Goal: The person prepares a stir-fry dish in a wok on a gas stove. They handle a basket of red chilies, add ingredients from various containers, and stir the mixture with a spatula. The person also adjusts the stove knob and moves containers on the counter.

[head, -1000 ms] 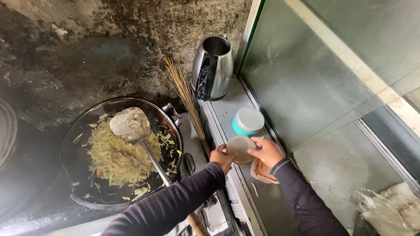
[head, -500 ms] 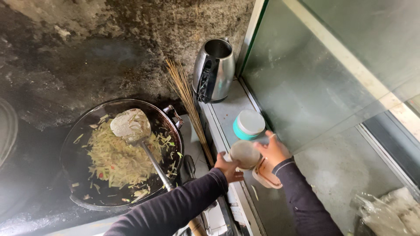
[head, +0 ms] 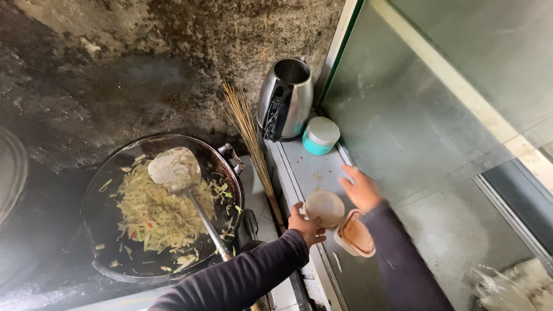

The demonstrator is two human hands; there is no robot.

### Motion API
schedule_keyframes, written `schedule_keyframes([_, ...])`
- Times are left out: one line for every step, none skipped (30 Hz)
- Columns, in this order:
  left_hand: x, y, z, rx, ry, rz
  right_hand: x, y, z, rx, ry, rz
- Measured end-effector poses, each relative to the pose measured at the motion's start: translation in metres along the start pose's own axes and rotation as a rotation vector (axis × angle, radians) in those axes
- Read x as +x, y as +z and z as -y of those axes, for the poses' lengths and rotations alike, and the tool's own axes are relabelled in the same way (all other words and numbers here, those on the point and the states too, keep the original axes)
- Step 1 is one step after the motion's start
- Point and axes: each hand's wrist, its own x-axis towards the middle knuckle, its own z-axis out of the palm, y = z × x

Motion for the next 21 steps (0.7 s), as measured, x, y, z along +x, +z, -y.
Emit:
schedule_keyframes([-0.002, 0.000, -0.004, 0.018, 0.017, -0.008, -0.029, -0.023, 0.017, -0.078, 0.096, 0.051])
schedule_keyframes([-0.004, 0.001, -0.007, 0.015, 0.018, -0.012, -0.056, -0.038, 0.035, -0.157, 0.191, 0.102])
schedule_keyframes([-0.006, 0.002, -0.010, 0.014, 0.018, -0.015, -0.076, -0.048, 0.050, -0.146, 0.224, 0.189])
schedule_keyframes([-0.007, 0.003, -0.012, 0.013, 0.018, -0.018, -0.096, -0.057, 0.061, -0.134, 0.258, 0.275])
schedule_keyframes([-0.008, 0.004, -0.014, 0.020, 0.011, -0.015, -0.113, -0.055, 0.070, -0.245, 0.118, 0.250])
schedule_keyframes([-0.008, 0.004, -0.017, 0.027, 0.004, -0.012, -0.128, -0.053, 0.076, -0.356, -0.023, 0.226])
schedule_keyframes([-0.009, 0.005, -0.018, 0.037, -0.005, -0.007, -0.137, -0.052, 0.079, -0.467, -0.162, 0.203])
schedule_keyframes([-0.009, 0.005, -0.018, 0.034, 0.011, -0.008, -0.142, -0.047, 0.080, -0.494, -0.086, 0.159])
schedule_keyframes([-0.008, 0.005, -0.018, 0.032, 0.028, -0.009, -0.145, -0.039, 0.082, -0.522, -0.009, 0.113])
schedule_keyframes([-0.008, 0.006, -0.017, 0.030, 0.044, -0.009, -0.149, -0.035, 0.082, -0.549, 0.068, 0.067])
schedule_keyframes([-0.008, 0.006, -0.017, 0.046, 0.054, -0.015, -0.147, -0.037, 0.082, -0.541, 0.154, 0.063])
schedule_keyframes([-0.008, 0.006, -0.016, 0.062, 0.063, -0.020, -0.142, -0.039, 0.084, -0.532, 0.240, 0.060])
schedule_keyframes([-0.005, 0.005, -0.017, 0.073, 0.080, -0.030, -0.134, -0.040, 0.088, -0.522, 0.316, 0.056])
schedule_keyframes([-0.003, 0.005, -0.019, 0.059, 0.071, -0.022, -0.129, -0.046, 0.093, -0.448, 0.300, 0.023])
schedule_keyframes([-0.002, 0.003, -0.017, 0.044, 0.058, -0.017, -0.123, -0.057, 0.098, -0.373, 0.286, -0.005])
schedule_keyframes([0.000, 0.001, -0.016, 0.029, 0.044, -0.012, -0.111, -0.065, 0.102, -0.299, 0.271, -0.033])
schedule_keyframes([0.003, 0.000, -0.013, 0.022, 0.047, -0.008, -0.097, -0.065, 0.104, -0.347, 0.184, -0.108])
schedule_keyframes([0.007, -0.001, -0.011, 0.015, 0.050, -0.003, -0.081, -0.063, 0.104, -0.394, 0.096, -0.183])
schedule_keyframes([0.013, -0.001, -0.012, 0.008, 0.059, 0.003, -0.061, -0.061, 0.103, -0.441, 0.001, -0.261])
schedule_keyframes([0.017, 0.000, -0.011, 0.006, 0.050, 0.009, -0.039, -0.056, 0.100, -0.451, -0.053, -0.293])
schedule_keyframes([0.019, 0.001, -0.007, -0.001, 0.043, 0.010, -0.013, -0.050, 0.098, -0.458, -0.111, -0.321])
